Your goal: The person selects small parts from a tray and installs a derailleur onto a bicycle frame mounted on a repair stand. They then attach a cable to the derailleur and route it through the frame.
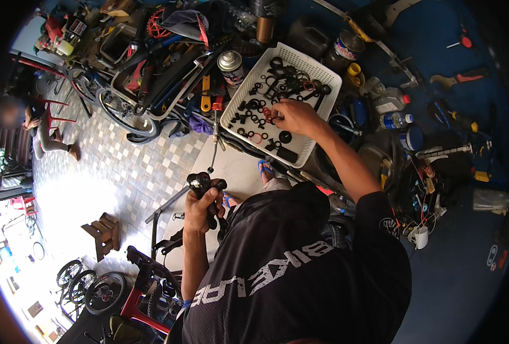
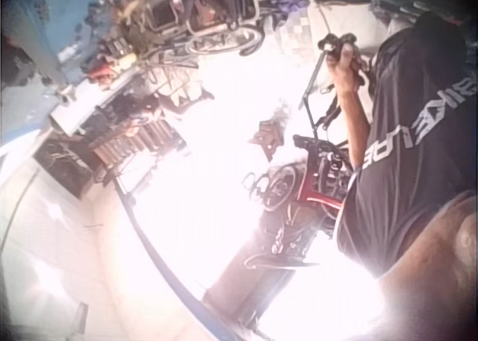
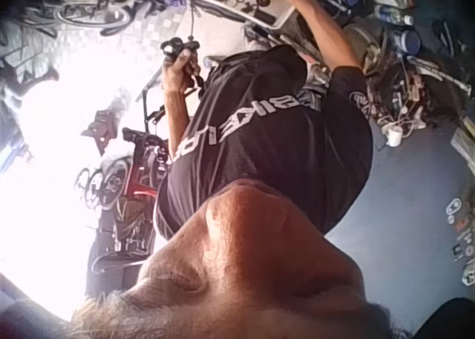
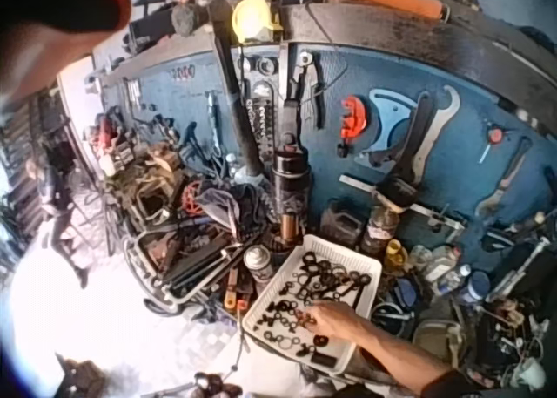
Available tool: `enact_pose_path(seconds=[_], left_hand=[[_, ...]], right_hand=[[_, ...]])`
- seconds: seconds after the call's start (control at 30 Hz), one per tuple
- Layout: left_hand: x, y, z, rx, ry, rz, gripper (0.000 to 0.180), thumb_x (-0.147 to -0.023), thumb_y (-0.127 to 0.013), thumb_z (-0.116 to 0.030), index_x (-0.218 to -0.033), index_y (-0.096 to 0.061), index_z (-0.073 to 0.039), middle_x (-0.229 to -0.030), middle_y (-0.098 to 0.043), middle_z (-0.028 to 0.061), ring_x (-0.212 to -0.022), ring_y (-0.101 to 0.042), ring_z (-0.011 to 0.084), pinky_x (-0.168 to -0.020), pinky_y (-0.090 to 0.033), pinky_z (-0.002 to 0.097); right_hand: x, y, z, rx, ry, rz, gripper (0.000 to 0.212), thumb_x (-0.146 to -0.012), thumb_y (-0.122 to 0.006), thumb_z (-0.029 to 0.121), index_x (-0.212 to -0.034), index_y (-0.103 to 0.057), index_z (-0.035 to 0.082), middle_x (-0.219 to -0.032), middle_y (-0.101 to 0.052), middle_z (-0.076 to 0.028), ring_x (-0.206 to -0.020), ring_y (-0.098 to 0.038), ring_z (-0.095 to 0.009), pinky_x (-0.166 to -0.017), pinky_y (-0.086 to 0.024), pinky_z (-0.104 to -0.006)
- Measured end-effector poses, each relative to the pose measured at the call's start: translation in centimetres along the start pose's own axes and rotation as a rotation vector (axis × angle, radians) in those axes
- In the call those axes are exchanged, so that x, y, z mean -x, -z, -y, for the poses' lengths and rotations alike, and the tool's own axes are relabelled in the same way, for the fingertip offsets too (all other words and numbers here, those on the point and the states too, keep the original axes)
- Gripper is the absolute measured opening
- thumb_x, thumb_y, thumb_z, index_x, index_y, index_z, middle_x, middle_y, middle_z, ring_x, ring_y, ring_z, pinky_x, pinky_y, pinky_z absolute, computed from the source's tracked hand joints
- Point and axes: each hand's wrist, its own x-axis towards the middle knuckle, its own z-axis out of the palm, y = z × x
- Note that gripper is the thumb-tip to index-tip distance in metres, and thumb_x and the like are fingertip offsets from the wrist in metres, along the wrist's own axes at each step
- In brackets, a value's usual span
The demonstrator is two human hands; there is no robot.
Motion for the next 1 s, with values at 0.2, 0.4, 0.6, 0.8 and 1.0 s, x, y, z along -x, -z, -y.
enact_pose_path(seconds=[0.2, 0.4, 0.6, 0.8, 1.0], left_hand=[[-0.3, 0.0, 0.0, 0.001, 0.005, 0.004, 0.044, -0.090, -0.077, -0.023, -0.120, -0.063, 0.005, -0.087, -0.062, 0.0097, -0.063, -0.058, 0.0152, -0.046, -0.051, 0.0295], [-0.2, -0.2, 0.0, 0.067, -0.003, -0.016, 0.035, -0.090, -0.076, -0.015, -0.115, -0.066, 0.006, -0.082, -0.066, 0.0092, -0.062, -0.060, 0.0147, -0.045, -0.052, 0.0299], [-0.3, 0.0, 0.1, -0.007, -0.001, -0.016, 0.041, -0.090, -0.077, -0.021, -0.118, -0.063, 0.005, -0.085, -0.063, 0.0093, -0.062, -0.059, 0.0151, -0.046, -0.052, 0.0291], [-0.3, 0.0, 0.2, -0.018, 0.004, -0.009, 0.041, -0.090, -0.077, -0.020, -0.118, -0.063, 0.006, -0.084, -0.063, 0.0094, -0.062, -0.059, 0.0154, -0.046, -0.052, 0.0294], [0.1, 0.0, 0.1, -0.010, -0.003, -0.039, 0.040, -0.090, -0.077, -0.020, -0.118, -0.063, 0.006, -0.083, -0.063, 0.0092, -0.061, -0.058, 0.0153, -0.046, -0.052, 0.0295]], right_hand=[[0.1, -0.8, -0.6, -0.061, 0.044, -0.034, 0.026, -0.086, -0.070, 0.031, -0.097, -0.073, 0.008, -0.094, -0.073, -0.013, -0.091, -0.070, -0.032, -0.082, -0.055, -0.0444], [2.1, -0.8, 0.4, 0.072, 0.098, 0.133, 0.021, -0.086, -0.069, 0.031, -0.093, -0.075, 0.012, -0.088, -0.074, -0.011, -0.088, -0.072, -0.032, -0.081, -0.055, -0.0454], [1.8, -0.4, 0.8, 0.102, 0.029, 0.172, 0.023, -0.087, -0.068, 0.029, -0.100, -0.076, 0.011, -0.095, -0.073, -0.014, -0.090, -0.071, -0.033, -0.079, -0.055, -0.0437], [-1.0, -1.3, 0.2, 0.023, 0.028, -0.100, 0.034, -0.089, -0.067, 0.028, -0.121, -0.069, 0.015, -0.102, -0.073, -0.012, -0.093, -0.072, -0.031, -0.080, -0.057, -0.0427], [-3.7, -2.6, 0.0, 0.087, 0.077, -0.121, 0.030, -0.091, -0.066, 0.021, -0.120, -0.067, 0.015, -0.109, -0.063, -0.007, -0.092, -0.070, -0.030, -0.076, -0.057, -0.0420]])
